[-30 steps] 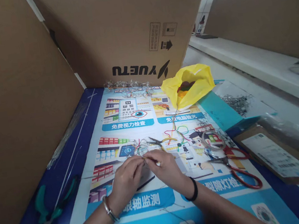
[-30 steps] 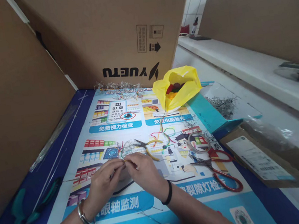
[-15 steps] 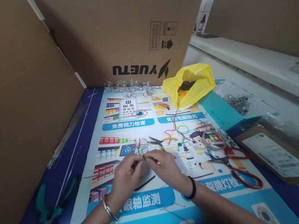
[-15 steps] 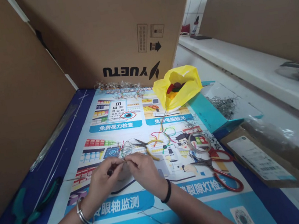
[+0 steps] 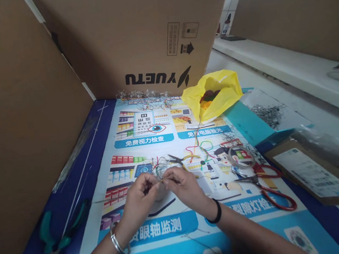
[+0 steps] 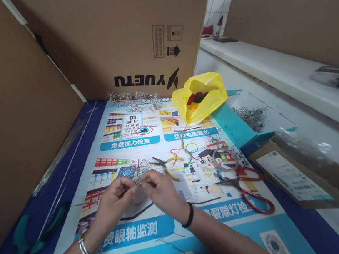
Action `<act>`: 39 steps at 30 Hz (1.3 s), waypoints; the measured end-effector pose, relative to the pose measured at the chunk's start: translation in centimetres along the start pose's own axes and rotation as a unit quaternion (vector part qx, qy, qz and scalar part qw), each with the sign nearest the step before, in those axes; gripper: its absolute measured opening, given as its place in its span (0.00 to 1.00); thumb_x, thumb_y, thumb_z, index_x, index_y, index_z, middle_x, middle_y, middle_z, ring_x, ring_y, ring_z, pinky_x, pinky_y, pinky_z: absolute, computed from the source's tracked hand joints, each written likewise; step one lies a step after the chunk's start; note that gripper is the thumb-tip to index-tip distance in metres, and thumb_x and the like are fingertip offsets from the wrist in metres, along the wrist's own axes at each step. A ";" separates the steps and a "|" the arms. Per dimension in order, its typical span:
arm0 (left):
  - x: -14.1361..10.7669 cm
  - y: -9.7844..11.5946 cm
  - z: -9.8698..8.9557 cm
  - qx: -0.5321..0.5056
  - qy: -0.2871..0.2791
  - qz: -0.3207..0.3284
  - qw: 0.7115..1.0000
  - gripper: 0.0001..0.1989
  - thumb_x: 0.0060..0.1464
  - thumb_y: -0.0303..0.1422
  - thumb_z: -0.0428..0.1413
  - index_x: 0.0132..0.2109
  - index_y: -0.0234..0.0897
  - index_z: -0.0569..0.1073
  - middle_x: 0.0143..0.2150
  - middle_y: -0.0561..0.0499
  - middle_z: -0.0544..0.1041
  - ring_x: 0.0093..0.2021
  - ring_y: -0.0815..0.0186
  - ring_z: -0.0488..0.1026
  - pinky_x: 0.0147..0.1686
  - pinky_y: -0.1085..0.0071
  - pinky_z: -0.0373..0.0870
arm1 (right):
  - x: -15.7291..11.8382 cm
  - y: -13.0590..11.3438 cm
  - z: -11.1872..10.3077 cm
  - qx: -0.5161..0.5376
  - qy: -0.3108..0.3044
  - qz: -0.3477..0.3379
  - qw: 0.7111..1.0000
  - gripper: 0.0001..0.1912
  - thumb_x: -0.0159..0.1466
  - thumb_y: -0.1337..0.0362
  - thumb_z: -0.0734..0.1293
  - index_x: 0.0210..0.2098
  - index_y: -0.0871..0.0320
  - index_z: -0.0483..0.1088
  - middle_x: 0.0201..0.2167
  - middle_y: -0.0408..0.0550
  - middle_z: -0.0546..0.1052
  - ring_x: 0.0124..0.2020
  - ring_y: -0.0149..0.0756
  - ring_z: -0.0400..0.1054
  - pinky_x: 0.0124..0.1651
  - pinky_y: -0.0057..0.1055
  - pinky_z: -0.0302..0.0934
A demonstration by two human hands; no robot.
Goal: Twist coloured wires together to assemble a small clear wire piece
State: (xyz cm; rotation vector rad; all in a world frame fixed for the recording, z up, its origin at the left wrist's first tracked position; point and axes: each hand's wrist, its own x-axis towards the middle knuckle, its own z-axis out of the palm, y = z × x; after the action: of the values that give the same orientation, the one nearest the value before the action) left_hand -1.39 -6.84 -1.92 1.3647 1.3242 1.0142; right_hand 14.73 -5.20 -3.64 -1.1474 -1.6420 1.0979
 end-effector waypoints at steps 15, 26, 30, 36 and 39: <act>-0.1 1.4 0.6 -0.249 0.014 -0.118 0.961 0.09 0.49 0.33 0.58 0.32 0.36 0.65 0.20 0.59 0.65 0.20 0.76 0.61 0.22 0.79 0.58 | -0.3 -0.7 0.0 -0.228 0.022 -0.264 0.937 0.09 0.65 0.68 0.59 0.42 0.58 0.69 0.34 0.48 0.78 0.36 0.33 0.73 0.41 0.29 0.68; -0.2 1.3 1.1 -0.219 0.005 -0.118 0.969 0.07 0.52 0.34 0.56 0.34 0.37 0.65 0.19 0.59 0.65 0.21 0.74 0.62 0.23 0.78 0.60 | -0.2 -0.6 0.1 -0.277 0.028 -0.241 0.930 0.09 0.66 0.69 0.56 0.35 0.58 0.67 0.29 0.48 0.75 0.31 0.35 0.70 0.34 0.31 0.65; 0.1 0.3 0.4 -0.073 -0.008 -0.029 0.997 0.05 0.54 0.33 0.54 0.38 0.37 0.70 0.28 0.54 0.71 0.26 0.71 0.68 0.26 0.76 0.65 | 0.0 -0.5 -0.1 -0.225 -0.009 -0.165 0.960 0.08 0.66 0.67 0.57 0.33 0.58 0.65 0.28 0.46 0.72 0.29 0.33 0.67 0.32 0.28 0.61; 0.8 -0.7 -0.6 0.162 0.010 0.243 0.956 0.08 0.54 0.24 0.52 0.40 0.38 0.74 0.39 0.48 0.75 0.41 0.66 0.72 0.41 0.69 0.70 | 0.2 -0.8 -0.4 -0.172 -0.043 -0.133 0.975 0.06 0.65 0.67 0.58 0.32 0.58 0.65 0.28 0.45 0.71 0.30 0.32 0.65 0.33 0.27 0.57; 1.0 -0.9 -0.8 0.208 0.012 0.313 0.927 0.08 0.55 0.23 0.52 0.40 0.37 0.73 0.39 0.47 0.74 0.41 0.66 0.72 0.39 0.71 0.71 | 0.1 -0.9 -0.4 -0.154 -0.038 -0.133 0.978 0.06 0.65 0.67 0.58 0.32 0.58 0.65 0.27 0.44 0.71 0.29 0.32 0.65 0.33 0.27 0.57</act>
State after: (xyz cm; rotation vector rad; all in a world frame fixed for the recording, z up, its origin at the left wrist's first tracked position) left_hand -2.24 -5.78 -2.65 2.1947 1.1797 1.2014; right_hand 14.87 -5.18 -2.68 -1.0446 -2.0118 0.7410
